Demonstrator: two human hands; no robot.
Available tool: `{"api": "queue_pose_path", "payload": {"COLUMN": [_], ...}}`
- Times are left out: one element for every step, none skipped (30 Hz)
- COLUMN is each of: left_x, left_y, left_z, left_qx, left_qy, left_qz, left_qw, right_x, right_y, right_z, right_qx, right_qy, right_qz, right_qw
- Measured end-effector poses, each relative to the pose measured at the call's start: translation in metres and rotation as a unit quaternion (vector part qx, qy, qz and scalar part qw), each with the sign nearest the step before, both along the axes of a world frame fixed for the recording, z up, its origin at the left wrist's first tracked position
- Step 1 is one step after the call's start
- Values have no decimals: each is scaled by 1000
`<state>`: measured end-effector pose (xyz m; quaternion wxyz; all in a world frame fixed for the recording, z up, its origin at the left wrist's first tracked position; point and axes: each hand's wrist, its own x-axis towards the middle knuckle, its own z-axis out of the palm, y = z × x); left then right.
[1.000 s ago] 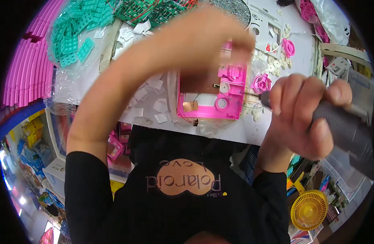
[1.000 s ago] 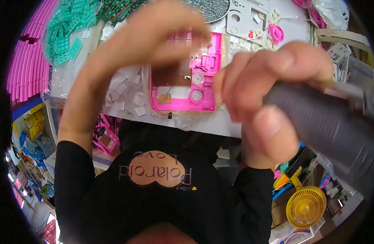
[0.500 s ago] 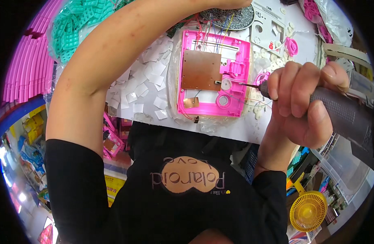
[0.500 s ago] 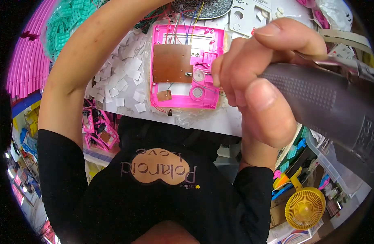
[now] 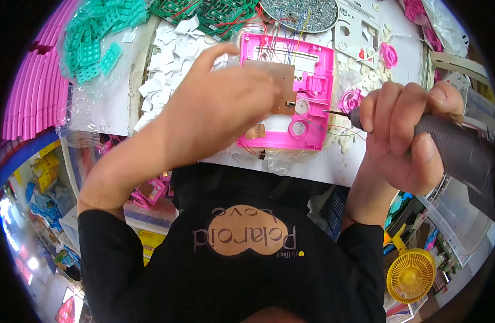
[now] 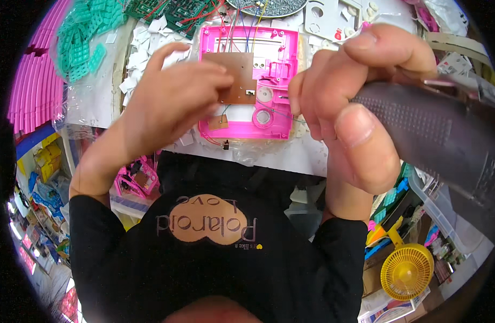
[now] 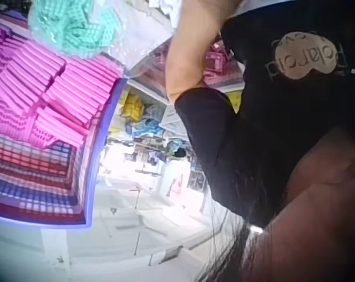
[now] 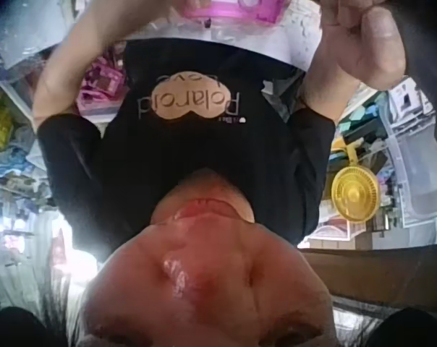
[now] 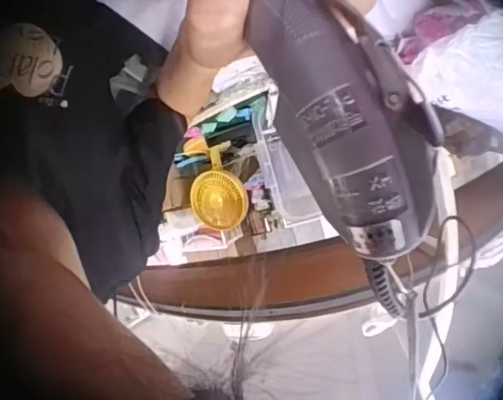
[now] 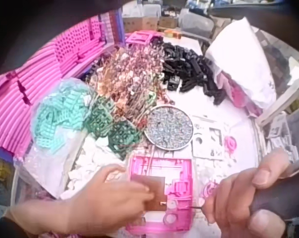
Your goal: Assembling a pink electronic toy by installing a circuit board and securing it with an electric screwdriver.
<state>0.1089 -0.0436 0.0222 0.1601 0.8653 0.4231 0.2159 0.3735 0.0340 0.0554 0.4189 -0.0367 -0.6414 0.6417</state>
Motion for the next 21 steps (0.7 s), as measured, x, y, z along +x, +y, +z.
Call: {"api": "queue_pose_path", "payload": {"left_x": [-3,-4,-4,-4,-4,-4,-5,-6,-7,-8,-10,-11,-12,-12,-12,-11,-11,-11,-11,-11,-11], "left_y": [-14,-22,-26,-29,-31,-32,-31,-31,-29,-28,-29,-28,-29,-30,-31,-31,-32,-32,-32,-33,-33], "left_z": [-9,-14,-15,-16,-18,-18,-20,-21,-22,-26,-28,-29,-29,-30,-29,-28,-27,-27,-27,-27,-27], "left_qx": [21,41,38,35,31,28,24,21,19,17,15,10,5,0,-10,-20,-30,-30,-30,-30,-32], "left_qy": [4,7,17,27,37,34,32,30,27,26,25,23,22,21,13,4,-4,-6,-8,-10,-15], "left_qz": [-10,-20,-16,-13,-10,-9,-7,-5,-7,-5,-3,-4,-3,-1,2,5,8,8,8,9,8], "left_qw": [1000,999,999,999,999,999,999,999,999,1000,1000,1000,1000,1000,1000,1000,1000,999,999,999,999], "right_x": [-1,-1,-1,-1,-4,-9,-14,-13,-15,-17,-27,-35,-43,-51,-55,-58,-61,-62,-62,-62,-61], "right_y": [0,2,3,7,5,4,3,5,5,5,3,1,-1,-3,-2,-2,0,2,3,5,5], "right_z": [0,0,-1,-1,3,9,14,2,-3,-12,-17,-16,-17,-15,-16,-18,-19,-21,-24,-27,-32], "right_qx": [-2,-1,0,4,8,12,17,14,9,3,-7,-12,-17,-19,-15,-10,-4,2,2,1,-5], "right_qy": [-3,-8,-13,-19,-36,-52,-68,-34,-12,12,25,22,21,8,4,0,-4,-3,1,5,12], "right_qz": [1,8,16,30,29,31,32,31,20,13,-1,-16,-29,-39,-47,-55,-63,-59,-60,-61,-67], "right_qw": [1000,1000,1000,999,999,998,997,999,1000,1000,1000,1000,999,999,999,998,998,998,998,998,998]}}
